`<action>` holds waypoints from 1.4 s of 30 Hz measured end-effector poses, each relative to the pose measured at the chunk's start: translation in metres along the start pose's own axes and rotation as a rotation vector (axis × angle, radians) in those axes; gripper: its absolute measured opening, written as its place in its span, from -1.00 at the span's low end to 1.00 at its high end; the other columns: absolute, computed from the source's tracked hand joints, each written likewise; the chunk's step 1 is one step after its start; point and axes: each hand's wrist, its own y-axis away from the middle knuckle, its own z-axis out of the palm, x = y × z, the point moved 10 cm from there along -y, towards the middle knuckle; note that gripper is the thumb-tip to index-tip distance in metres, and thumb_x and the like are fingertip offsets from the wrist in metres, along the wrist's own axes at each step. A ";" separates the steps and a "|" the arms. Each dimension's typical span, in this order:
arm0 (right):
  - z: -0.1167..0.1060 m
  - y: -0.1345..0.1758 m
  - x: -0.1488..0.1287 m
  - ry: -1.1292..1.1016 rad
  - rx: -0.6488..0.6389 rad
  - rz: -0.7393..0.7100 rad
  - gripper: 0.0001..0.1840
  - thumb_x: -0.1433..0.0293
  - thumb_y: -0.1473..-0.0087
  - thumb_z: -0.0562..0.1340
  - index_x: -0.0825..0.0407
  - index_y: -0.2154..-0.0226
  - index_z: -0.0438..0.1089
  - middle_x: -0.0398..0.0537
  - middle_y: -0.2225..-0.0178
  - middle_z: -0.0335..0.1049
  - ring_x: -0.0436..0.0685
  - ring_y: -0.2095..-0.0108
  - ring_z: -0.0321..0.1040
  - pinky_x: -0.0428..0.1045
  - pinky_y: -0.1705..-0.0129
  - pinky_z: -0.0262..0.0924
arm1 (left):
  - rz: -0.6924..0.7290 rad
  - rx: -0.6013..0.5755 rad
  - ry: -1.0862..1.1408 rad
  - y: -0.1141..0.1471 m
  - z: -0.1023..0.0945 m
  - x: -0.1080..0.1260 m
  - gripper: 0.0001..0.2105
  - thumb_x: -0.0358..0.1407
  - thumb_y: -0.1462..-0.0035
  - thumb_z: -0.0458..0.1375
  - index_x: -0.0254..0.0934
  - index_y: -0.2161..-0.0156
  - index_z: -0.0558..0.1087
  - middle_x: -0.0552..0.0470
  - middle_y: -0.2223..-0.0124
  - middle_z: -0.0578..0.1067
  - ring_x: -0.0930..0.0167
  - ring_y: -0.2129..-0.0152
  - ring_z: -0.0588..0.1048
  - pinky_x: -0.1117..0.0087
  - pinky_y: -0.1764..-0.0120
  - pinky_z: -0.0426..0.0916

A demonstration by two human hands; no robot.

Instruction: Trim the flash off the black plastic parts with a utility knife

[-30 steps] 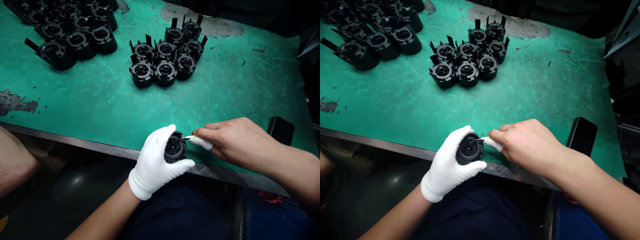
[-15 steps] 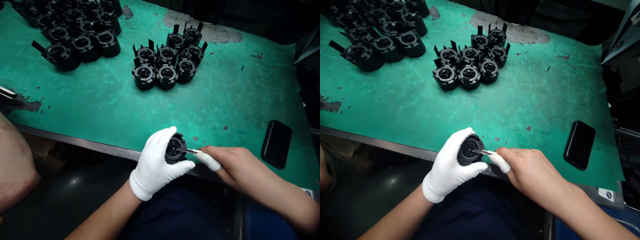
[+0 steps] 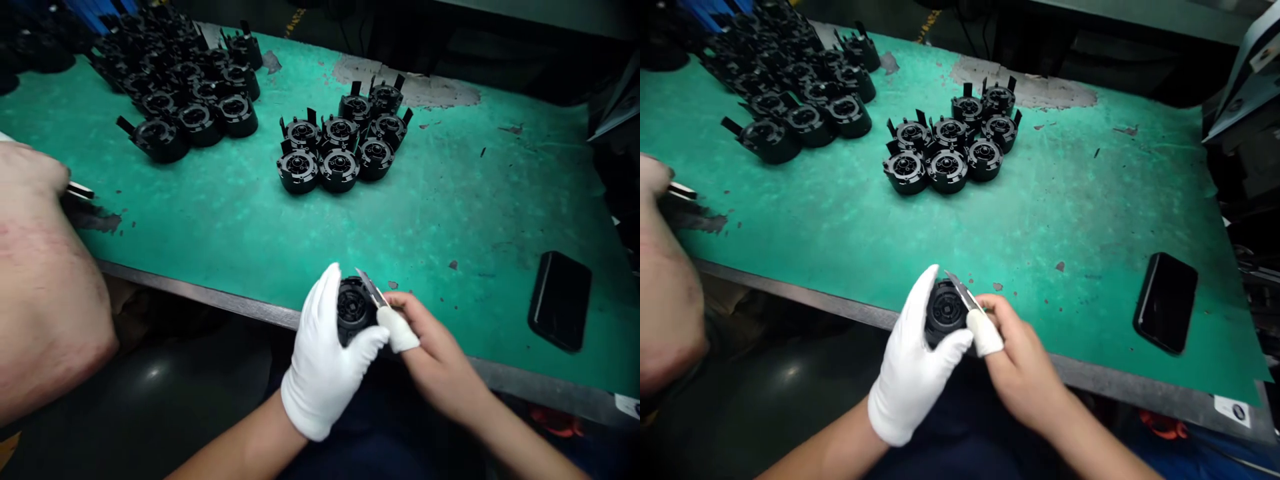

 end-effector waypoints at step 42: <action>-0.023 0.033 0.007 0.635 -0.093 -0.164 -0.47 0.50 -0.19 0.03 -0.05 -0.18 0.32 0.00 -0.05 0.52 0.26 0.10 0.56 0.18 0.12 0.49 | 0.117 -0.086 0.087 -0.029 0.007 0.003 -0.29 0.05 0.10 0.43 -0.17 -0.09 0.30 -0.13 -0.21 0.41 0.19 -0.16 0.42 0.08 -0.24 0.34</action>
